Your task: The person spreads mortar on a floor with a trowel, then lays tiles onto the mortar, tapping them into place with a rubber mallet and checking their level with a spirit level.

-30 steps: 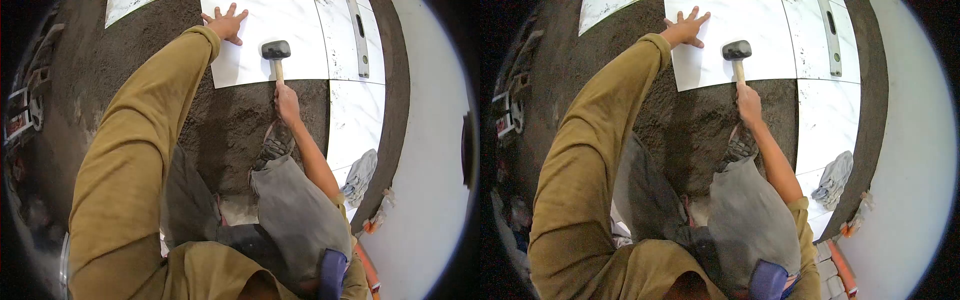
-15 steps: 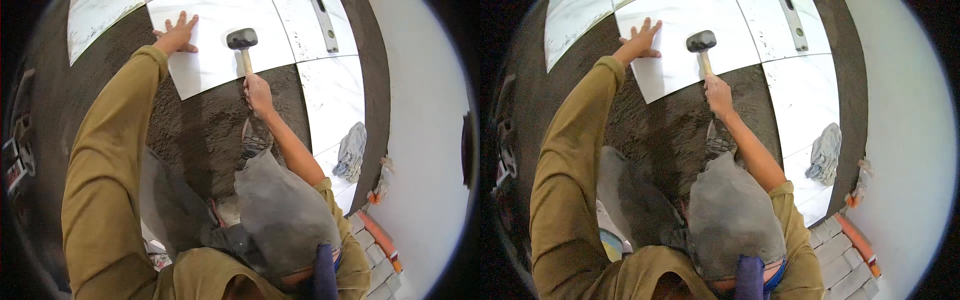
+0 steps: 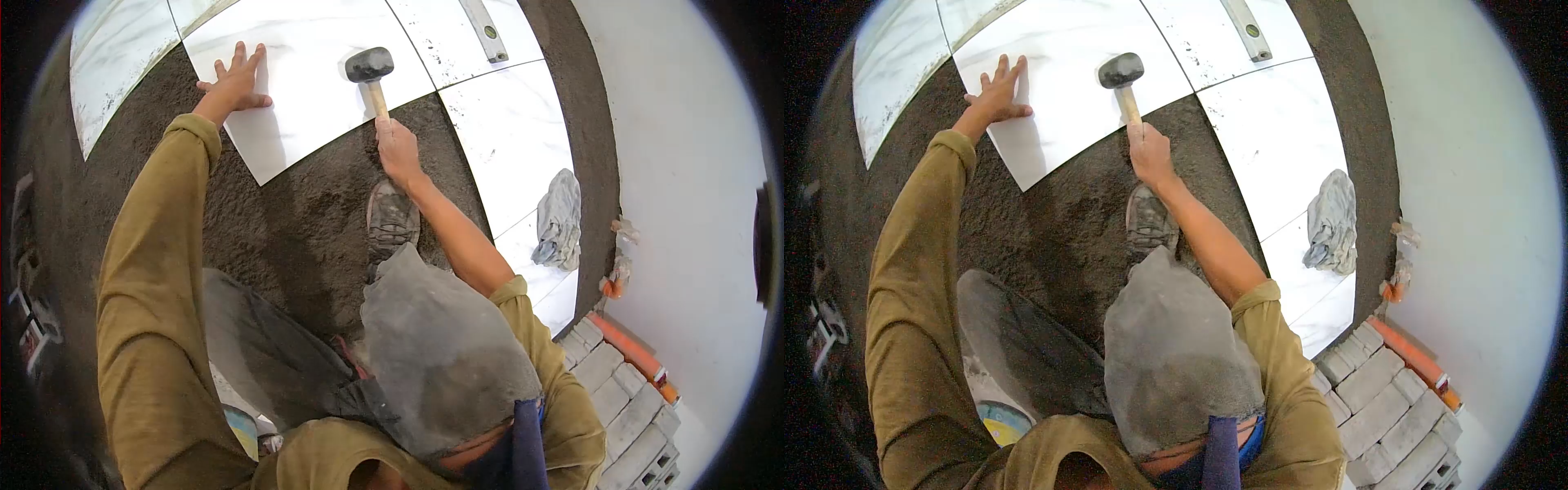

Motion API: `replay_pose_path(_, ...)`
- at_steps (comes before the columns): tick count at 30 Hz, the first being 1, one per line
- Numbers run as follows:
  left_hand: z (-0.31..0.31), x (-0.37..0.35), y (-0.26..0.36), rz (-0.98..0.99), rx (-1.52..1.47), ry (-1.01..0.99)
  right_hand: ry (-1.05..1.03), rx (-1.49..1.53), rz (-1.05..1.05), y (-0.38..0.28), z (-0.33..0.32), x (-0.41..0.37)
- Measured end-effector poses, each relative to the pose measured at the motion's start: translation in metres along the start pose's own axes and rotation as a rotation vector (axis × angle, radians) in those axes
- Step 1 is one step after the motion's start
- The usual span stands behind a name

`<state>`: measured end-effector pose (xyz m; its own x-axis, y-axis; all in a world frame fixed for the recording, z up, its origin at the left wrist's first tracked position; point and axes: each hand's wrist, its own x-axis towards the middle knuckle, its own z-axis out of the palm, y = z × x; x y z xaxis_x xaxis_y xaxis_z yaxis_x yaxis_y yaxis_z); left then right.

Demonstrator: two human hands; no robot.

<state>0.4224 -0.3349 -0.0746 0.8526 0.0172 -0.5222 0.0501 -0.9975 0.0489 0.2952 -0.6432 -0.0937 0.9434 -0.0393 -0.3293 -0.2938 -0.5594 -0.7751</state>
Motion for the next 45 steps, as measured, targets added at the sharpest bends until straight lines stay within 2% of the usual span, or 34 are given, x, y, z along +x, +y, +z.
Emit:
replay_pose_path(2, -0.001, 0.0, 0.004, -0.005, 0.004, -0.007, 0.06, -0.132, -0.125, 0.0, 0.001, 0.007)
replay_pose_path(4, -0.008, -0.01, 0.003, -0.002, 0.009, 0.0, 0.13, -0.219, -0.561, 0.029, 0.003, 0.028)
replay_pose_path(5, -0.012, -0.019, 0.007, 0.004, 0.011, 0.012, -0.025, -0.405, -0.495, 0.018, -0.006, 0.036)
replay_pose_path(7, -0.012, -0.028, 0.007, -0.109, -0.048, 0.041, 0.049, -0.19, -0.363, -0.007, 0.006, 0.046)
replay_pose_path(9, 0.001, -0.021, 0.005, -0.119, -0.034, 0.062, -0.086, -0.116, -0.082, -0.053, 0.008, 0.054)
replay_pose_path(10, 0.0, -0.023, 0.005, -0.107, -0.021, 0.075, -0.109, -0.111, -0.104, -0.05, 0.016, 0.065)
replay_pose_path(12, -0.008, -0.025, 0.006, -0.107, -0.012, 0.103, -0.12, -0.326, -0.496, -0.046, 0.035, 0.097)
replay_pose_path(13, -0.007, -0.028, 0.007, -0.105, -0.017, 0.114, -0.136, -0.316, -0.518, -0.047, 0.042, 0.101)
replay_pose_path(15, -0.004, -0.029, 0.007, -0.129, -0.031, 0.167, -0.146, -0.177, -0.334, -0.053, 0.053, 0.103)
replay_pose_path(16, -0.004, -0.03, 0.007, -0.129, -0.038, 0.167, -0.177, -0.376, -0.539, -0.056, 0.056, 0.111)
replay_pose_path(17, -0.001, -0.028, 0.007, -0.134, -0.049, 0.185, -0.192, -0.37, -0.558, -0.063, 0.06, 0.112)
replay_pose_path(20, 0.003, -0.027, 0.005, -0.163, -0.075, 0.179, -0.154, -0.072, -0.289, -0.087, 0.07, 0.104)
replay_pose_path(21, 0.005, -0.028, 0.007, -0.158, -0.078, 0.202, -0.168, -0.069, -0.288, -0.083, 0.076, 0.109)
replay_pose_path(23, 0.006, -0.027, 0.007, -0.155, -0.082, 0.236, -0.166, -0.335, -0.64, -0.084, 0.084, 0.127)
replay_pose_path(27, 0.008, -0.026, 0.007, -0.159, -0.11, 0.248, -0.114, -0.221, -0.645, -0.091, 0.094, 0.126)
replay_pose_path(29, 0.007, -0.026, 0.006, -0.157, -0.122, 0.247, -0.255, -0.24, -0.554, -0.098, 0.095, 0.135)
replay_pose_path(30, 0.007, -0.026, 0.005, -0.157, -0.121, 0.248, -0.254, -0.239, -0.554, -0.098, 0.1, 0.137)
replay_pose_path(32, 0.007, -0.025, 0.005, -0.155, -0.123, 0.244, -0.123, -0.371, -0.765, -0.098, 0.11, 0.138)
replay_pose_path(33, 0.008, -0.026, 0.006, -0.154, -0.124, 0.245, -0.122, -0.372, -0.765, -0.11, 0.107, 0.132)
replay_pose_path(35, 0.007, -0.026, 0.005, -0.152, -0.132, 0.238, -0.42, -0.137, -0.239, -0.135, 0.1, 0.125)
replay_pose_path(36, 0.005, -0.027, 0.004, -0.15, -0.13, 0.242, -0.415, -0.135, -0.241, -0.122, 0.11, 0.133)
replay_pose_path(38, 0.004, -0.027, 0.005, -0.143, -0.138, 0.218, -0.044, -0.288, -1.014, -0.093, 0.13, 0.146)
replay_pose_path(39, 0.005, -0.025, 0.005, -0.133, -0.138, 0.216, -0.032, -0.299, -1.008, -0.109, 0.12, 0.139)
replay_pose_path(41, 0.008, -0.023, 0.004, -0.126, -0.131, 0.215, -0.386, 0.033, -0.216, -0.137, 0.099, 0.126)
replay_pose_path(43, 0.003, -0.024, 0.005, -0.117, -0.125, 0.201, -0.233, 0.115, -0.344, -0.118, 0.103, 0.14)
replay_pose_path(45, 0.001, -0.024, 0.006, -0.123, -0.095, 0.177, -0.136, 0.073, -0.211, -0.104, 0.101, 0.151)
